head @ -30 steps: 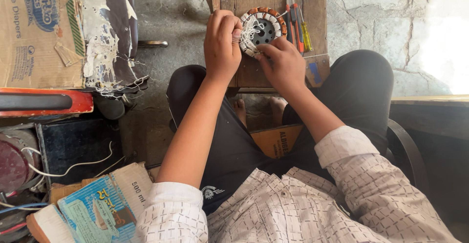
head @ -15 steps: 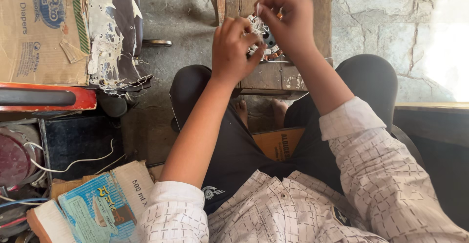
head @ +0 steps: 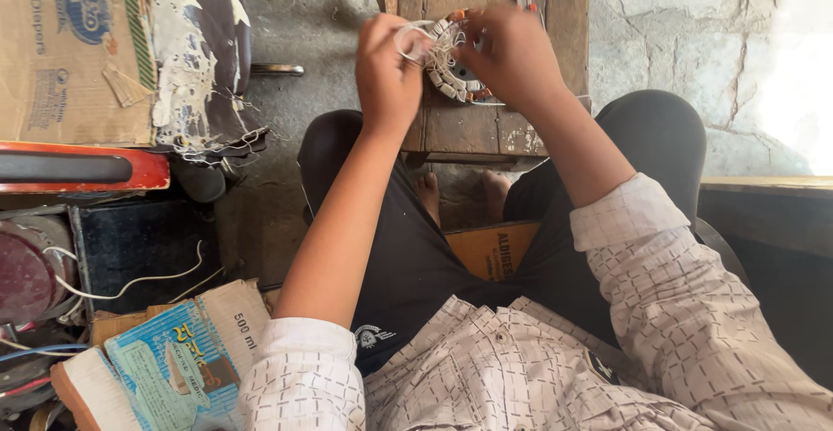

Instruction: The person winds white wire around the slots of a circular motor stator placed on a small wooden stool. They use both hands to guide and secure the wire, occasionally using a yellow-handled screwdriver to adjust the winding.

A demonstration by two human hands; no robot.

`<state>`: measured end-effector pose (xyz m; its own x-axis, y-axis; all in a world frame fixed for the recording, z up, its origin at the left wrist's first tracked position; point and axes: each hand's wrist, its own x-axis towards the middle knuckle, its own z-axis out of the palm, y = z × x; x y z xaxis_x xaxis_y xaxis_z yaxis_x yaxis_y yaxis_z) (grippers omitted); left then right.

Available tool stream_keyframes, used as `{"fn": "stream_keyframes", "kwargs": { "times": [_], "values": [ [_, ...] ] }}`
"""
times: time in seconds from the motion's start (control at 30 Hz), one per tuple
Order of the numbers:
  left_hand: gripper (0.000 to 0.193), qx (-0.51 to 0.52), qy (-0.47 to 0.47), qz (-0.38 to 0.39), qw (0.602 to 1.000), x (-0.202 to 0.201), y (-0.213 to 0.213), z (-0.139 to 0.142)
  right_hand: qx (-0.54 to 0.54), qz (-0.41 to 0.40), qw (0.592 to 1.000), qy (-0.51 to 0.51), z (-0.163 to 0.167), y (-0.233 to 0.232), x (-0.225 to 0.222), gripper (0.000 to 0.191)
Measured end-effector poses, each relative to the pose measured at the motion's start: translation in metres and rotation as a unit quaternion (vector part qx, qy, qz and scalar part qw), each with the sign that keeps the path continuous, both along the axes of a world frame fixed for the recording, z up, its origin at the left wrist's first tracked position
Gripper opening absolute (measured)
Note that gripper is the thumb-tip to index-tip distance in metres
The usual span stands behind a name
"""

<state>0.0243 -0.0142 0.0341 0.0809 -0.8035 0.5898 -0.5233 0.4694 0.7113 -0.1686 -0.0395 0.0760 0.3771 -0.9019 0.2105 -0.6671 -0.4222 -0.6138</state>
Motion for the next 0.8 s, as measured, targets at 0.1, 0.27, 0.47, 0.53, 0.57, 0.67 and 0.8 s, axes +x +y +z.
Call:
{"fn": "stream_keyframes", "kwargs": {
  "times": [0.1, 0.27, 0.47, 0.53, 0.57, 0.67, 0.8],
  "values": [
    [0.021, 0.003, 0.139, 0.008, 0.990, 0.007, -0.005, -0.001, 0.020, 0.039, 0.995, 0.087, -0.012, 0.002, 0.001, 0.018],
    [0.023, 0.051, 0.127, 0.042, 0.990, 0.007, -0.004, -0.001, 0.061, 0.015, 0.993, 0.097, -0.017, 0.008, 0.012, 0.016],
    [0.018, 0.054, -0.038, -0.045, 0.997, -0.004, 0.000, 0.007, -0.045, 0.009, 0.989, -0.141, -0.002, 0.000, 0.004, 0.019],
    [0.017, 0.020, -0.122, -0.082, 0.989, -0.010, 0.004, 0.007, -0.011, 0.016, 0.974, -0.225, 0.001, 0.002, 0.004, 0.018],
    [0.017, 0.007, -0.139, -0.099, 0.985, -0.014, 0.008, 0.006, -0.014, 0.026, 0.972, -0.235, 0.002, 0.003, 0.005, 0.017],
    [0.013, 0.014, -0.159, -0.099, 0.982, -0.016, 0.008, 0.001, -0.009, 0.027, 0.973, -0.227, 0.002, 0.005, 0.006, 0.017],
    [0.008, 0.034, -0.092, -0.032, 0.995, -0.011, -0.004, -0.003, 0.050, -0.041, 0.998, -0.018, 0.001, 0.000, 0.001, 0.023]
  ]
}}
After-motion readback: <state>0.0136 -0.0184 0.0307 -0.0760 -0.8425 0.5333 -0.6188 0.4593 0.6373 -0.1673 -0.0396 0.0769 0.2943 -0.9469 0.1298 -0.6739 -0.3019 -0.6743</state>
